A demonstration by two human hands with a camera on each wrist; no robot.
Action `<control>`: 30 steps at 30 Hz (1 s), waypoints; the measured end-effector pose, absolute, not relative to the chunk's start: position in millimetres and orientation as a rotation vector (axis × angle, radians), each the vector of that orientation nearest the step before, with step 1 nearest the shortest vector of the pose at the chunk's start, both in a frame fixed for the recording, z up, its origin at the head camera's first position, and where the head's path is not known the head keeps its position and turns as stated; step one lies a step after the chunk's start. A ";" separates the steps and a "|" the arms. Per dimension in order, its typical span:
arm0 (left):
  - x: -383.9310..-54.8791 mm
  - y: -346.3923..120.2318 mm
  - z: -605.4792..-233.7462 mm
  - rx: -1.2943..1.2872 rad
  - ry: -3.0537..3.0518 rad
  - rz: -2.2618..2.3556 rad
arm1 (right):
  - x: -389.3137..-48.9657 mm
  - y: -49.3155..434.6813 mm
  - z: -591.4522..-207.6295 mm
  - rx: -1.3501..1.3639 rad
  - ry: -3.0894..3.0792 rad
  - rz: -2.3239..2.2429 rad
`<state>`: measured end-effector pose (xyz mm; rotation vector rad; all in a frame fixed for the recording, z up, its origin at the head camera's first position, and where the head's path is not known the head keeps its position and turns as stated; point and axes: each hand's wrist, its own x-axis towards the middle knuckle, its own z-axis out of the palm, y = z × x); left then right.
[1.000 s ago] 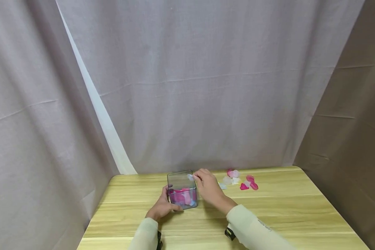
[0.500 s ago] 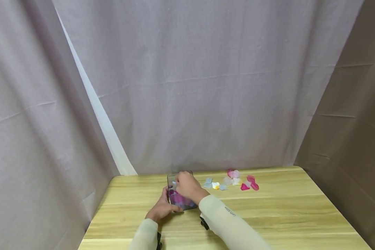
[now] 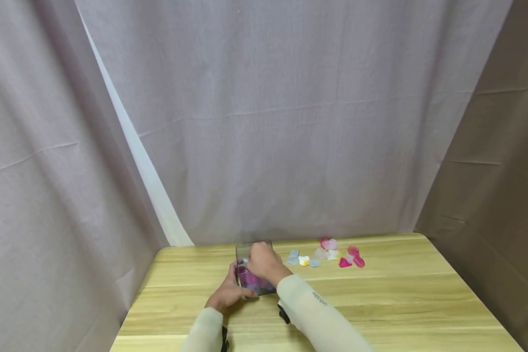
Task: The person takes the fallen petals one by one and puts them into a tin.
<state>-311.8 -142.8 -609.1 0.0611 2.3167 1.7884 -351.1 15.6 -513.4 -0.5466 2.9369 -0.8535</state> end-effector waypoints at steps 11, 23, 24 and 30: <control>-307.5 -144.1 -605.6 0.048 2.335 1.778 | -349.2 14.5 -516.8 -0.602 2.951 -0.846; -308.0 -144.3 -608.4 0.060 2.318 1.800 | -348.4 16.2 -517.6 -0.639 2.936 -0.877; -308.4 -144.2 -608.7 0.061 2.312 1.800 | -348.6 16.7 -517.5 -0.639 2.938 -0.880; -311.8 -144.9 -606.9 0.060 2.291 1.798 | -350.7 19.3 -516.1 -0.670 2.961 -0.885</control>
